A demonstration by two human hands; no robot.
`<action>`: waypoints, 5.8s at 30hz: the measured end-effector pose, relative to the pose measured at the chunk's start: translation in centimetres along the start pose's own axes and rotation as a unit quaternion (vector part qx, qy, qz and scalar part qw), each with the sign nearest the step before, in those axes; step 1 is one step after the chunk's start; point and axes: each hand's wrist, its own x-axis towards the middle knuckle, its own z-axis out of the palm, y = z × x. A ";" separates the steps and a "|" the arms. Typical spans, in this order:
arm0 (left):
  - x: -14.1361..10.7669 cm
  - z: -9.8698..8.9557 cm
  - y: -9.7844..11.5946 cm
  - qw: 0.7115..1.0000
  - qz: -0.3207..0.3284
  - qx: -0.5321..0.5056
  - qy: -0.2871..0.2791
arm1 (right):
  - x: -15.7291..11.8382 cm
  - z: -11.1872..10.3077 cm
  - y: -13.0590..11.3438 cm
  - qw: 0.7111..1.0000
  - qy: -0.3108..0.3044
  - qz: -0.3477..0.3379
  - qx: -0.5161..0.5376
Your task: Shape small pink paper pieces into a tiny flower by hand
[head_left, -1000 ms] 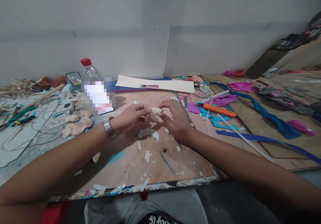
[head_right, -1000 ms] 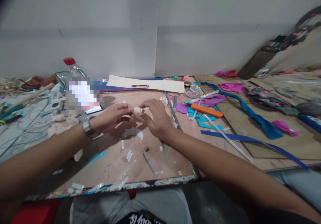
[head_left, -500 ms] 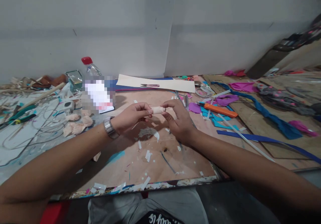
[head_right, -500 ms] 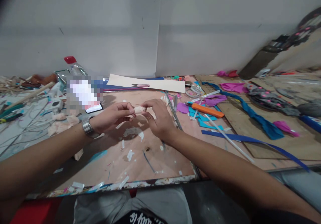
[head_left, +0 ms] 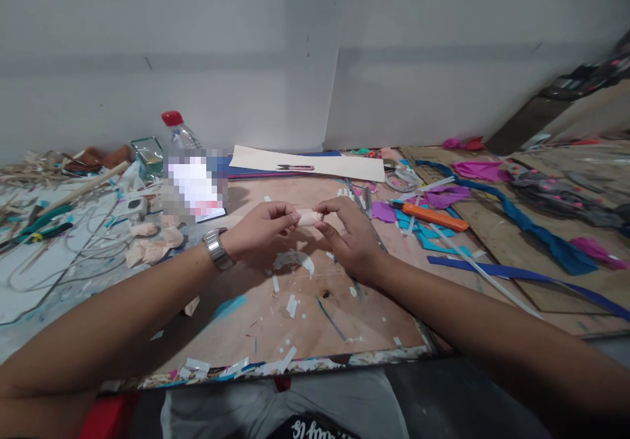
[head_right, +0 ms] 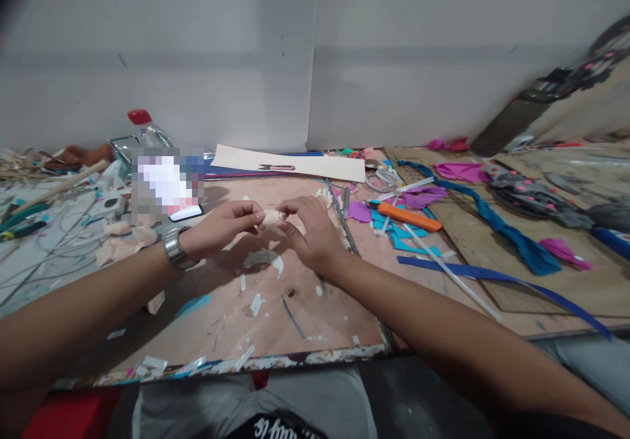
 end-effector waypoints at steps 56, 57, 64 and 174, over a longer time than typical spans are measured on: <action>-0.5 0.5 0.6 0.986 0.131 0.100 0.001 | 0.3 -0.2 -0.5 0.998 0.018 -0.061 -0.023; -0.5 0.5 0.6 0.987 0.127 0.102 0.002 | 0.2 -0.2 -0.5 0.998 0.018 -0.061 -0.026; -0.3 0.5 0.8 0.997 0.059 0.042 0.020 | 0.1 -0.3 -0.5 0.999 0.003 -0.032 -0.043; -1.1 1.4 0.4 0.960 0.201 0.186 -0.050 | 0.4 -0.4 -0.6 0.997 0.006 -0.046 -0.065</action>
